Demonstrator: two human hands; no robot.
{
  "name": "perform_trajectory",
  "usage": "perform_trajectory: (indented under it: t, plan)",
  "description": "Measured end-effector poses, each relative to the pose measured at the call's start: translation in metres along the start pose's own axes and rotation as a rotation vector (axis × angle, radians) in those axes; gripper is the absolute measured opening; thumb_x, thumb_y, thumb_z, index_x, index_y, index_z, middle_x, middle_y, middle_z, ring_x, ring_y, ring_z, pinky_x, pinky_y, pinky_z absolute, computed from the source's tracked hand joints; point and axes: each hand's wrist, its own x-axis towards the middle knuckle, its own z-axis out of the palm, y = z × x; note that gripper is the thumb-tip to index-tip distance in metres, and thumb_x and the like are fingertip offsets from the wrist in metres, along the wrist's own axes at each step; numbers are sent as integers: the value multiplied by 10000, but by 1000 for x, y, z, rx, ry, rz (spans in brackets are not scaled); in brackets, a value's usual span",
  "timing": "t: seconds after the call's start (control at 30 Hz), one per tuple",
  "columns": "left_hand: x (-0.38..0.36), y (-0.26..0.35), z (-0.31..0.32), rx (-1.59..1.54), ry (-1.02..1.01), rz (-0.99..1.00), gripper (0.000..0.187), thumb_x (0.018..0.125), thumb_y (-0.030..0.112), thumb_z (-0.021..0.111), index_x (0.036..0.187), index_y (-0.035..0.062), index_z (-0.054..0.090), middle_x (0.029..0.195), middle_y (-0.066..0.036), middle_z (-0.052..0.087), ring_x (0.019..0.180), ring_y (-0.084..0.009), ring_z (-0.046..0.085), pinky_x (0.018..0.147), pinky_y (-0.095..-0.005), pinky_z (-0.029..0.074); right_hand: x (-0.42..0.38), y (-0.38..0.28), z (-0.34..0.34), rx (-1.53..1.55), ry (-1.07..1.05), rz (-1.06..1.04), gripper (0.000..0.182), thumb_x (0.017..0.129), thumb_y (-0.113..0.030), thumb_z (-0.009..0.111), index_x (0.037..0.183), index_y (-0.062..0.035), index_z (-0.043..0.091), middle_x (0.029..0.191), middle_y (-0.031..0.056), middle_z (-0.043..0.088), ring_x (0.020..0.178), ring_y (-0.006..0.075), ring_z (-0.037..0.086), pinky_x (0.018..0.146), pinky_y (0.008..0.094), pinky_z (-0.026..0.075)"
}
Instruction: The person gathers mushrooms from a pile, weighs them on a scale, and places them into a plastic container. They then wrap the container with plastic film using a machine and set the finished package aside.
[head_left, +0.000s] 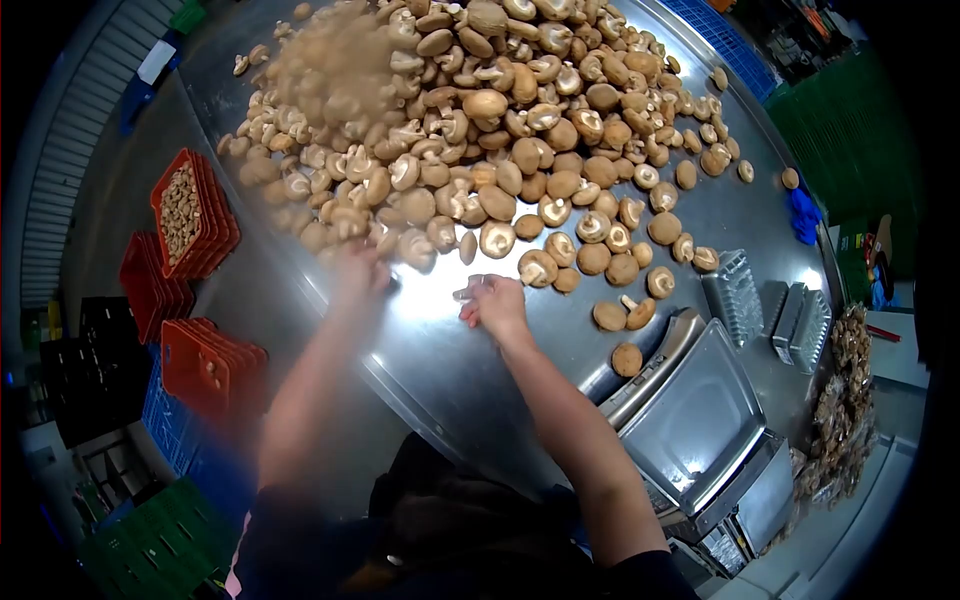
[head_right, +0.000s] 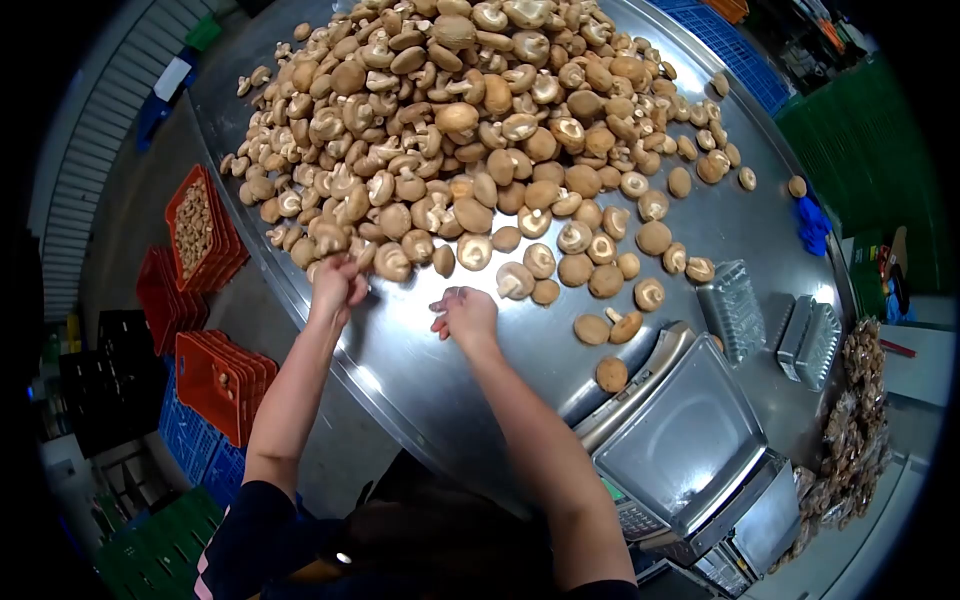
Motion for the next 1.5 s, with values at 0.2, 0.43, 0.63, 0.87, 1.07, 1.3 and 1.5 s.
perform_trajectory:
  t: [0.2,0.43,0.63,0.87,1.07,1.3,1.5]
  plan:
    - [48,-13,54,-127,-58,78,294,898,-49,354,1141,3,511,574,-72,506,406,-157,481,340,-260,345,55,-33,-25,-149,245,-265,223,959,-92,462,939,82,600,722,154,658,434,159,583,361,286,417]
    - [49,-23,61,-160,-39,216,221,972,32,434,1176,40,518,736,-67,569,440,-135,507,357,-238,367,56,-39,-20,-176,272,-397,210,971,-124,488,878,42,577,705,123,642,422,133,564,365,267,408]
    - [12,-37,44,-215,-126,376,277,944,10,472,1216,38,519,843,-53,603,508,-115,551,388,-219,393,15,-14,-26,-13,213,-447,350,1009,-135,417,1334,-29,493,695,79,604,475,104,554,425,238,441]
    - [-91,-9,49,-80,-170,136,294,971,9,402,1261,25,447,956,-78,597,486,-109,505,410,-209,369,-50,3,-54,-18,237,-446,399,948,41,381,1315,-47,511,763,85,632,482,106,562,409,242,450]
    - [-147,-23,81,72,-365,147,368,863,-67,420,1225,-36,475,974,-129,602,527,-163,604,358,-226,395,-145,-16,-116,-154,449,-404,404,927,48,430,1305,-48,535,777,73,636,496,103,574,425,246,460]
    - [-200,-57,147,267,-733,21,360,834,-19,581,1192,-30,540,899,-79,623,506,-97,570,358,-204,366,-245,-1,-219,-542,829,-585,359,860,10,572,1217,-22,589,1022,148,632,895,282,623,830,325,497]
    - [-246,-101,217,676,-927,467,420,797,-59,605,1209,-69,523,955,-102,615,509,-107,558,425,-267,435,-291,56,-300,-723,1046,-578,310,842,9,580,1149,-21,614,1236,138,556,1144,298,529,978,342,421]
